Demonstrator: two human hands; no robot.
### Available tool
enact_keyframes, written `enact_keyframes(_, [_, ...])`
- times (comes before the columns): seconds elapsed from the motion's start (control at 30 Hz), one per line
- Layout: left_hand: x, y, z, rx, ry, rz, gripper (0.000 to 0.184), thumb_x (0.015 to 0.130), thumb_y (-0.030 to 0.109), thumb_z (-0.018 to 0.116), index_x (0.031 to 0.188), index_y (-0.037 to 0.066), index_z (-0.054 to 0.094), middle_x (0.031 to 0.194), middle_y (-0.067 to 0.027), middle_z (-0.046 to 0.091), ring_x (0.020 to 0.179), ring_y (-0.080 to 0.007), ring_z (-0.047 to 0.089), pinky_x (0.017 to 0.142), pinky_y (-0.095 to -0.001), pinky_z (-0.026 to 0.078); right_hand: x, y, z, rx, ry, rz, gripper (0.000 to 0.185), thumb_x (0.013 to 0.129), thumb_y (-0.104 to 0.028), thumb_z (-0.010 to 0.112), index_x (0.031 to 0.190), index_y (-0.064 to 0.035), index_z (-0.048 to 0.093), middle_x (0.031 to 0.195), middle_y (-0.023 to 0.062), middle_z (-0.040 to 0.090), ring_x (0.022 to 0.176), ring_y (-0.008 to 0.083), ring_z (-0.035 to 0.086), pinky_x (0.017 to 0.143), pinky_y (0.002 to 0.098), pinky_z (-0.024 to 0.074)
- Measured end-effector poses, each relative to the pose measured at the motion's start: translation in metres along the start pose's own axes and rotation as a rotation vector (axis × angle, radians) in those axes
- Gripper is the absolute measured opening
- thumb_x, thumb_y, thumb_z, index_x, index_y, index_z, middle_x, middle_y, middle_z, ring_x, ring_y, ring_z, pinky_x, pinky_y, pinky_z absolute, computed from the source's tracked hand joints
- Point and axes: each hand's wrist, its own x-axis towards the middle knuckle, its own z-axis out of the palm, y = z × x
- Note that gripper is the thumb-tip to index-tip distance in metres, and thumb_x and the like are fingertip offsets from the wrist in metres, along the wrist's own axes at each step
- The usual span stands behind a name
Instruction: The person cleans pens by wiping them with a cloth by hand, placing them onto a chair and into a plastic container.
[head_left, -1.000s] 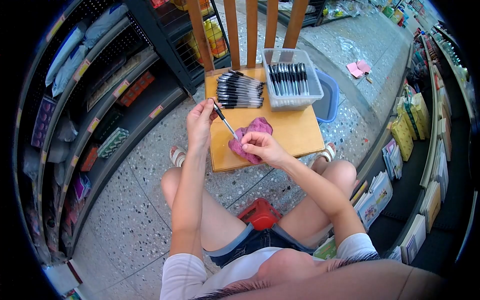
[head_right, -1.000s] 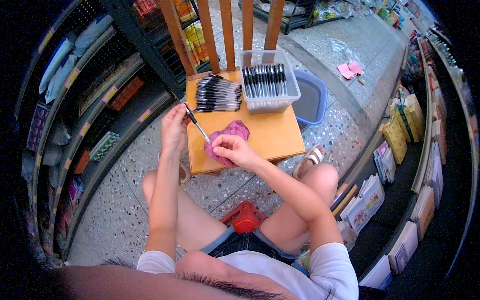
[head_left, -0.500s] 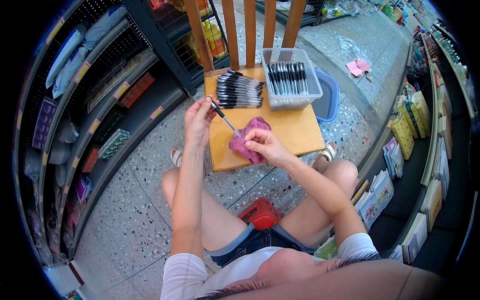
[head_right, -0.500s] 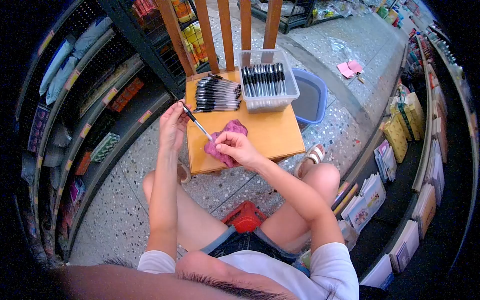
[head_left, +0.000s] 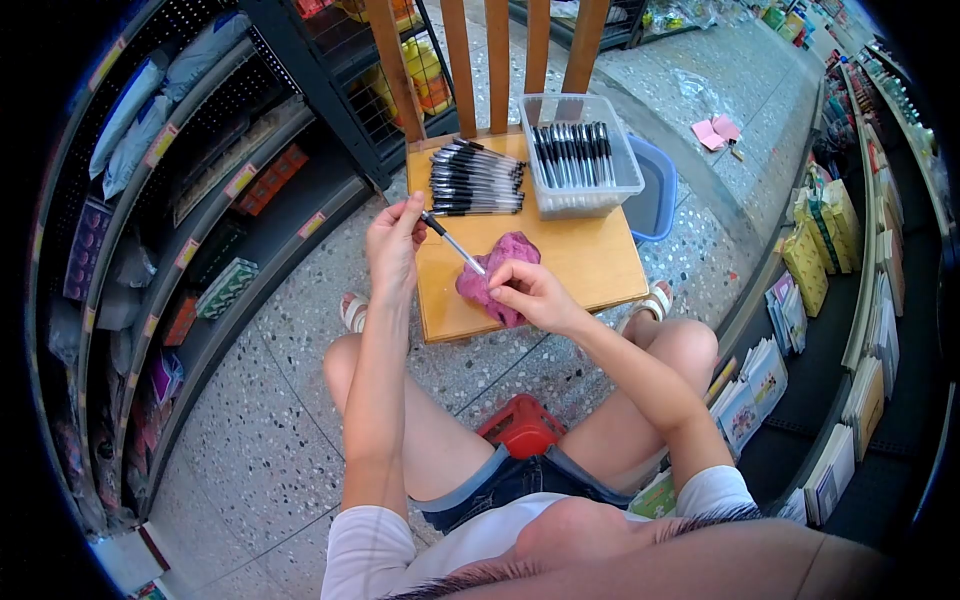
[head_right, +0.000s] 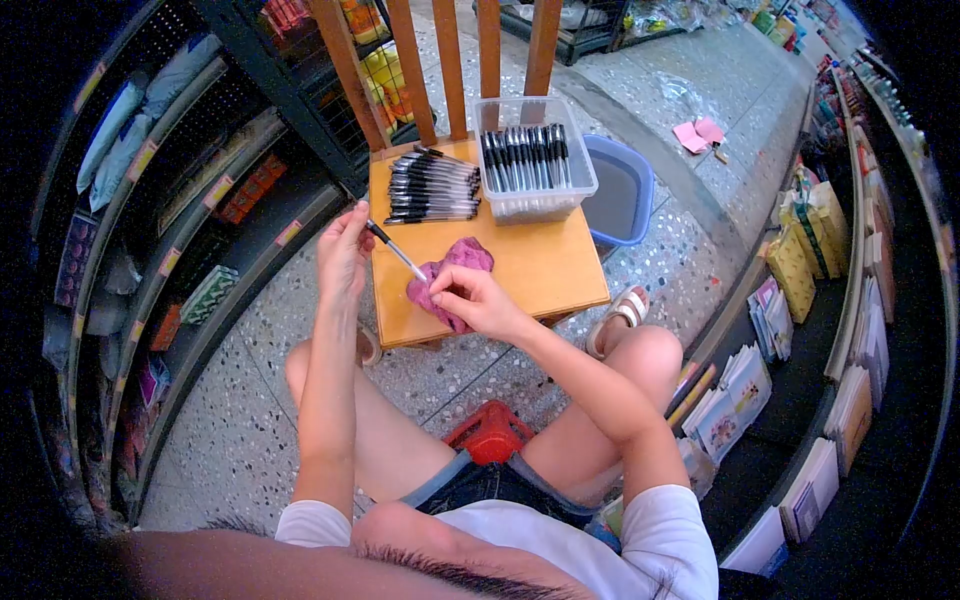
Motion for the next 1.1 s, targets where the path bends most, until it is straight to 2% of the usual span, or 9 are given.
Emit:
enact_keyframes(0.2, [0.008,-0.015,-0.003,-0.085,-0.067,-0.157,0.022,0.079,0.023,0.071,0.083,0.004,0.060,0.067,0.0009,0.057,0.055,-0.0050,0.051,0.052,-0.0160,0.042,-0.004,-0.011,-0.002,0.006,-0.060,-0.084,0.003,0.087,-0.003,0.055,0.090,-0.0014,0.055,0.090,-0.0007,0.053,0.080,0.0047,0.048,0.070,0.0200,0.0406])
enact_keyframes(0.33, [0.011,-0.028,-0.003,-0.053,-0.038,-0.214,0.021,0.080,0.024,0.070,0.082,0.005,0.061,0.068,0.0007,0.057,0.056,-0.0064,0.051,0.053,-0.0177,0.044,-0.007,-0.011,-0.005,0.032,-0.043,-0.085,0.003,0.086,-0.002,0.055,0.089,-0.0012,0.056,0.094,0.0011,0.054,0.081,0.0057,0.049,0.071,0.0208,0.0413])
enact_keyframes(0.43, [0.011,-0.032,-0.002,-0.043,-0.058,-0.231,0.020,0.081,0.024,0.068,0.082,0.005,0.061,0.071,0.0002,0.058,0.058,-0.0072,0.052,0.055,-0.0183,0.045,-0.011,-0.014,-0.006,0.054,-0.015,-0.032,0.003,0.086,-0.002,0.055,0.088,-0.0011,0.055,0.093,0.0005,0.054,0.081,0.0055,0.049,0.071,0.0209,0.0414])
enact_keyframes(0.53, [0.011,-0.032,-0.001,-0.100,-0.117,-0.243,0.018,0.083,0.023,0.065,0.085,0.006,0.061,0.075,-0.0008,0.061,0.063,-0.0080,0.055,0.059,-0.0195,0.046,-0.012,-0.011,-0.010,-0.025,-0.068,-0.066,0.003,0.088,-0.005,0.055,0.089,-0.0025,0.055,0.093,-0.0004,0.052,0.073,0.0030,0.046,0.061,0.0182,0.0379])
enact_keyframes(0.73, [0.016,-0.026,-0.005,-0.180,-0.157,-0.203,0.015,0.087,0.020,0.060,0.095,0.008,0.060,0.086,-0.0038,0.065,0.076,-0.0100,0.058,0.070,-0.0231,0.047,-0.016,-0.001,-0.018,-0.008,0.048,0.058,0.003,0.086,-0.003,0.054,0.089,-0.0025,0.055,0.080,-0.0027,0.052,0.076,0.0028,0.045,0.064,0.0194,0.0384])
enact_keyframes(0.83, [0.016,-0.025,-0.005,-0.181,-0.183,-0.185,0.018,0.087,0.020,0.060,0.098,0.006,0.060,0.090,-0.0055,0.065,0.079,-0.0115,0.058,0.072,-0.0243,0.047,-0.017,0.002,-0.025,-0.286,0.129,0.131,0.009,0.082,-0.003,0.056,0.091,-0.0016,0.054,0.076,0.0017,0.054,0.075,0.0092,0.051,0.064,0.0240,0.0417])
enact_keyframes(0.93, [0.013,-0.024,0.000,-0.151,-0.207,-0.179,0.019,0.087,0.020,0.059,0.101,0.006,0.059,0.092,-0.0056,0.065,0.080,-0.0114,0.058,0.073,-0.0240,0.047,-0.016,0.011,-0.036,-0.753,0.129,-0.195,0.013,0.079,-0.005,0.059,0.090,-0.0005,0.054,0.077,0.0091,0.056,0.077,0.0203,0.056,0.066,0.0301,0.0449])
enact_keyframes(1.03, [0.009,-0.023,0.009,-0.126,-0.219,-0.179,0.018,0.089,0.018,0.057,0.102,0.006,0.058,0.093,-0.0059,0.064,0.081,-0.0113,0.059,0.074,-0.0237,0.048,-0.023,-0.011,-0.028,-0.631,0.295,-0.011,0.013,0.077,-0.008,0.060,0.087,0.0002,0.056,0.080,0.0144,0.057,0.083,0.0287,0.057,0.072,0.0341,0.0459])
enact_keyframes(1.1, [0.008,-0.023,0.013,-0.113,-0.218,-0.189,0.019,0.089,0.018,0.056,0.104,0.005,0.057,0.094,-0.0064,0.064,0.082,-0.0120,0.059,0.074,-0.0244,0.048,-0.023,-0.016,-0.029,-0.708,0.400,-0.141,0.014,0.078,-0.009,0.061,0.088,-0.0004,0.057,0.080,0.0127,0.058,0.080,0.0248,0.058,0.070,0.0323,0.0465])
